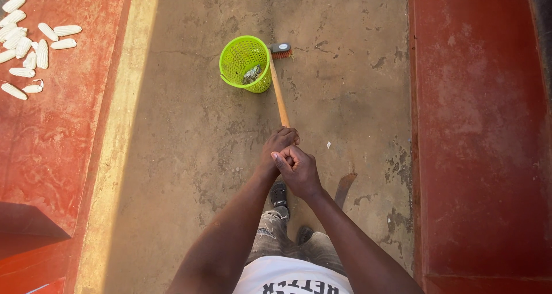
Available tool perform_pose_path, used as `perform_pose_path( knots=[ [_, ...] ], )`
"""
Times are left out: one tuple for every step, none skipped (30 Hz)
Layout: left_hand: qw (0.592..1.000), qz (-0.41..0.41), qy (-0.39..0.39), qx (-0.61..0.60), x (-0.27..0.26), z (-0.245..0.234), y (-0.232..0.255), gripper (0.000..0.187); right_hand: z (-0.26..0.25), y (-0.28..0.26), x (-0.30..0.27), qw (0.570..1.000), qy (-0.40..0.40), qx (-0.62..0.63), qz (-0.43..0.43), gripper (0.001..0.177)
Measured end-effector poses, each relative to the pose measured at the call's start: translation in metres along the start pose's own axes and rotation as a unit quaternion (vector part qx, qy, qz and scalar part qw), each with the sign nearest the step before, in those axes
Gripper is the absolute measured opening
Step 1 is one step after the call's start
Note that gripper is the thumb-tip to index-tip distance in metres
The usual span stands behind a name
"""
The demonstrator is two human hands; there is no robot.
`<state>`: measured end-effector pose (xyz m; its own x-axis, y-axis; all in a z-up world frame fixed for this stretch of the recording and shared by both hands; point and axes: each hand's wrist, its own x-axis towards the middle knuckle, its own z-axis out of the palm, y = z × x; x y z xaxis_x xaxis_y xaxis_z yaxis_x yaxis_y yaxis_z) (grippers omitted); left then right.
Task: The recorder uses a broom to sweep dirt and debris from an outdoor concrete floor near a house.
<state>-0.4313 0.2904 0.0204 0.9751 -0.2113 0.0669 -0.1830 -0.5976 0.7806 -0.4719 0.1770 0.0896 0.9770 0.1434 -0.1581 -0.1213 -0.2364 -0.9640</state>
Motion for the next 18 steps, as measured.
perform_pose_path(
  knots=[
    [1.000, 0.000, -0.001, 0.000, -0.007, 0.005, 0.001, 0.017, -0.002, 0.004, -0.010, 1.000, 0.001, 0.000, 0.001, 0.029],
    [1.000, 0.011, 0.001, -0.001, -0.015, 0.011, 0.003, 0.017, -0.004, 0.008, -0.019, 1.000, -0.002, -0.004, 0.000, 0.029],
    [1.000, 0.022, 0.004, -0.001, -0.022, 0.016, 0.004, 0.017, -0.006, 0.012, -0.028, 1.000, -0.006, -0.007, -0.002, 0.029],
    [1.000, 0.022, 0.005, -0.001, -0.026, 0.022, 0.002, 0.017, -0.008, 0.013, -0.035, 1.000, -0.006, -0.008, -0.003, 0.029],
    [0.999, 0.026, -0.017, 0.017, -0.032, 0.028, 0.000, 0.015, -0.011, 0.014, -0.043, 1.000, -0.008, -0.009, -0.001, 0.029],
    [0.998, 0.031, -0.039, 0.035, -0.038, 0.034, -0.002, 0.013, -0.013, 0.015, -0.052, 1.000, -0.009, -0.010, 0.000, 0.029],
    [0.998, 0.026, -0.036, 0.036, -0.045, 0.034, 0.009, 0.013, -0.016, 0.016, -0.060, 1.000, -0.014, -0.010, 0.000, 0.029],
    [0.998, 0.004, -0.047, 0.051, -0.052, 0.035, 0.020, 0.013, -0.018, 0.017, -0.068, 1.000, -0.018, -0.003, 0.003, 0.029],
    [0.996, -0.019, -0.058, 0.067, -0.059, 0.035, 0.032, 0.014, -0.021, 0.018, -0.077, 1.000, -0.021, 0.005, 0.006, 0.030],
    [0.996, -0.023, -0.055, 0.067, -0.068, 0.038, 0.037, 0.014, -0.025, 0.021, -0.088, 1.000, -0.026, 0.005, 0.006, 0.030],
    [0.996, -0.015, -0.061, 0.057, -0.075, 0.040, 0.041, 0.014, -0.027, 0.023, -0.096, 1.000, -0.027, 0.013, 0.007, 0.030],
    [0.997, -0.007, -0.067, 0.046, -0.081, 0.042, 0.045, 0.014, -0.029, 0.024, -0.104, 0.999, -0.028, 0.021, 0.008, 0.030],
    [0.997, -0.006, -0.067, 0.046, -0.090, 0.047, 0.049, 0.014, -0.032, 0.028, -0.115, 0.999, -0.027, 0.021, 0.008, 0.030],
    [0.998, 0.010, -0.048, 0.043, -0.098, 0.052, 0.053, 0.017, -0.035, 0.031, -0.126, 1.000, -0.021, 0.023, 0.004, 0.030],
    [0.999, 0.027, -0.027, 0.038, -0.104, 0.058, 0.057, 0.019, -0.039, 0.033, -0.134, 1.000, -0.016, 0.022, -0.001, 0.030],
    [0.999, 0.028, -0.026, 0.038, -0.111, 0.063, 0.063, 0.019, -0.043, 0.034, -0.142, 1.000, -0.016, 0.021, -0.002, 0.030],
    [0.999, 0.017, -0.028, 0.037, -0.119, 0.065, 0.067, 0.020, -0.045, 0.034, -0.149, 1.000, -0.015, 0.020, -0.004, 0.030],
    [0.999, 0.005, -0.029, 0.037, -0.126, 0.068, 0.071, 0.020, -0.046, 0.034, -0.156, 1.000, -0.015, 0.020, -0.006, 0.030]
  ],
)
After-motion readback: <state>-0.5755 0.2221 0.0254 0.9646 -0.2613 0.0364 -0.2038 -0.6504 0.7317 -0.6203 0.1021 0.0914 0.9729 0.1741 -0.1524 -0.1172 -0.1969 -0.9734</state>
